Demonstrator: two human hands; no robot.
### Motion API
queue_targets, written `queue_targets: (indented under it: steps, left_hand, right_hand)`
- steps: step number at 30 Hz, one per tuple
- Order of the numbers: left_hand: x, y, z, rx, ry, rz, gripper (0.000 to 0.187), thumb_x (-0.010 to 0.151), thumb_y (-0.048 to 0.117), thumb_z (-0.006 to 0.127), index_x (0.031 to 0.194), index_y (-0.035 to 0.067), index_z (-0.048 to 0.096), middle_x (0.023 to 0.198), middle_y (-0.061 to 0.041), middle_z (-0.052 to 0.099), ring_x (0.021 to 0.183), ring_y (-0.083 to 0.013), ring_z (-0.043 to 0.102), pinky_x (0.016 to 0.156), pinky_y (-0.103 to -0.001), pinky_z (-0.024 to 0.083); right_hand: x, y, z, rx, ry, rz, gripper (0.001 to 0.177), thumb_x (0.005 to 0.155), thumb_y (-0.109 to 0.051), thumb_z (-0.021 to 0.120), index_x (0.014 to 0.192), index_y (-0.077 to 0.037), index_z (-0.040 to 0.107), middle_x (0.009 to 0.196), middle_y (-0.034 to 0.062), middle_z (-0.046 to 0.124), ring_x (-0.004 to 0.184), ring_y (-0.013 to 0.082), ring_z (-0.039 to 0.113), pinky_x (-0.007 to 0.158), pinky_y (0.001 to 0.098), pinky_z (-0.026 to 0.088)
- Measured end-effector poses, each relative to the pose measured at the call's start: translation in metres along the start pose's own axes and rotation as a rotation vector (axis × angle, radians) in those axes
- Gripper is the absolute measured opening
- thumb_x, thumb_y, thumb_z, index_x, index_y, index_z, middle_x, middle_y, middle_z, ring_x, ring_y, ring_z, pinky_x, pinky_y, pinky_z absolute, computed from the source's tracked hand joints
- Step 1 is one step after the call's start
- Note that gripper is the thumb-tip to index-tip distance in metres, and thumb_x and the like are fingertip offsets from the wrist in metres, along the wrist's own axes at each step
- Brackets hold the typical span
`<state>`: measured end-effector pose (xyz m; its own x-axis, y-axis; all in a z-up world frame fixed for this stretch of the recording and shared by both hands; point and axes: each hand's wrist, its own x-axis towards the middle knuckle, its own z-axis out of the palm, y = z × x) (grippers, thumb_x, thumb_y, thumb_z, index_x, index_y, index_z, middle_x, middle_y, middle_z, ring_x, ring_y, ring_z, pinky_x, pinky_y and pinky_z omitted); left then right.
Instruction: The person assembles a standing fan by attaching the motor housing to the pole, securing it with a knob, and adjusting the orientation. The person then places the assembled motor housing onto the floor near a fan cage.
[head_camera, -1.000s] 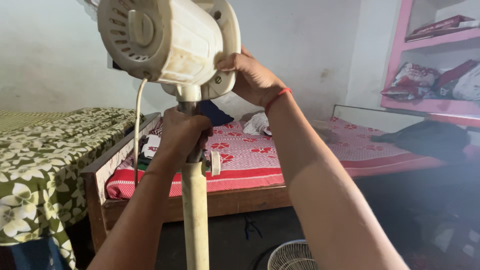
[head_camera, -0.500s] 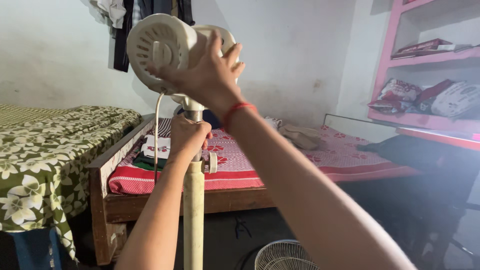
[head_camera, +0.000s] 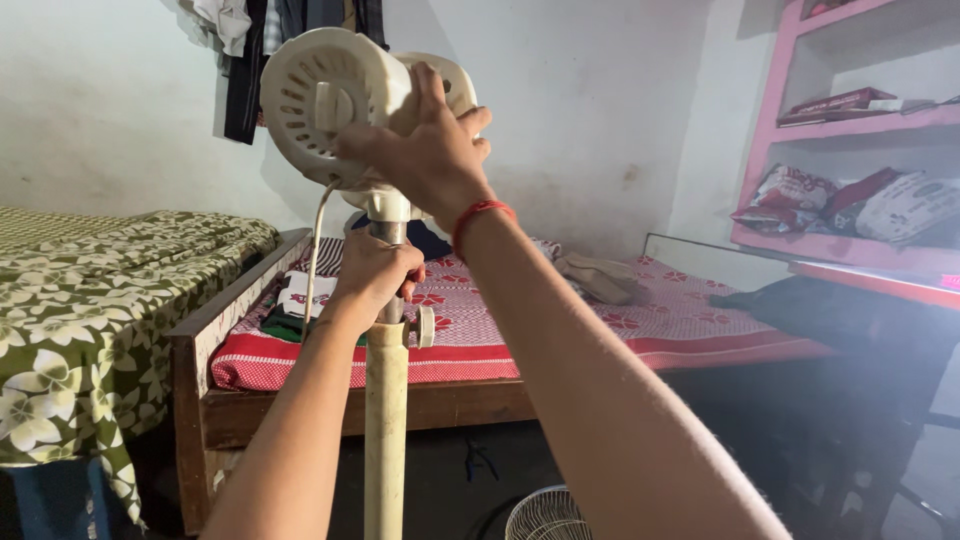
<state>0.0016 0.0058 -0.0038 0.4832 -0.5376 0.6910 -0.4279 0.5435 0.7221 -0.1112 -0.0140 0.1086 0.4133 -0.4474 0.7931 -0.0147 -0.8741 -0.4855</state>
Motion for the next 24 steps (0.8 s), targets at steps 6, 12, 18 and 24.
queue_targets:
  steps: [6, 12, 18, 24]
  left_hand:
    - [0.001, -0.005, -0.004, -0.028, -0.037, -0.012, 0.008, 0.071, -0.003, 0.063, 0.064, -0.004, 0.059, 0.056, -0.014, 0.06, 0.04, -0.0174, 0.053, 0.039, -0.031, 0.043]
    - [0.008, -0.009, -0.003, -0.111, -0.145, -0.1, 0.011, 0.078, 0.002, 0.061, 0.068, 0.005, 0.056, 0.06, -0.01, 0.061, 0.044, -0.0137, 0.053, 0.042, -0.029, 0.044]
    - [-0.004, -0.003, -0.005, -0.004, -0.06, 0.065, 0.017, 0.076, 0.003, 0.07, 0.063, -0.006, 0.065, 0.054, -0.012, 0.061, 0.041, -0.0163, 0.056, 0.04, -0.032, 0.044]
    - [-0.009, 0.006, -0.005, 0.088, 0.017, 0.037, 0.017, 0.077, 0.007, 0.067, 0.063, -0.002, 0.064, 0.051, -0.009, 0.06, 0.04, -0.0168, 0.054, 0.039, -0.032, 0.042]
  right_hand:
    - [0.011, 0.038, -0.037, 0.556, -0.384, -0.333, 0.091, 0.074, -0.034, 0.082, 0.151, -0.007, 0.04, 0.132, 0.0151, 0.067, 0.127, 0.0273, 0.063, 0.113, 0.0538, 0.049]
    - [0.041, 0.084, -0.041, 0.747, -0.511, -0.134, 0.059, 0.077, -0.032, 0.077, 0.125, 0.001, 0.065, 0.129, 0.0102, 0.066, 0.122, 0.0255, 0.063, 0.107, 0.0592, 0.052]
    - [0.059, 0.135, -0.026, 1.113, -0.643, -0.169, 0.063, 0.08, -0.033, 0.08, 0.132, -0.001, 0.065, 0.129, 0.0147, 0.068, 0.123, 0.0326, 0.062, 0.117, 0.0655, 0.042]
    - [0.072, 0.145, -0.003, 1.332, -0.846, -0.277, 0.08, 0.078, -0.034, 0.082, 0.146, -0.004, 0.054, 0.144, 0.019, 0.06, 0.136, 0.0393, 0.057, 0.122, 0.0692, 0.039]
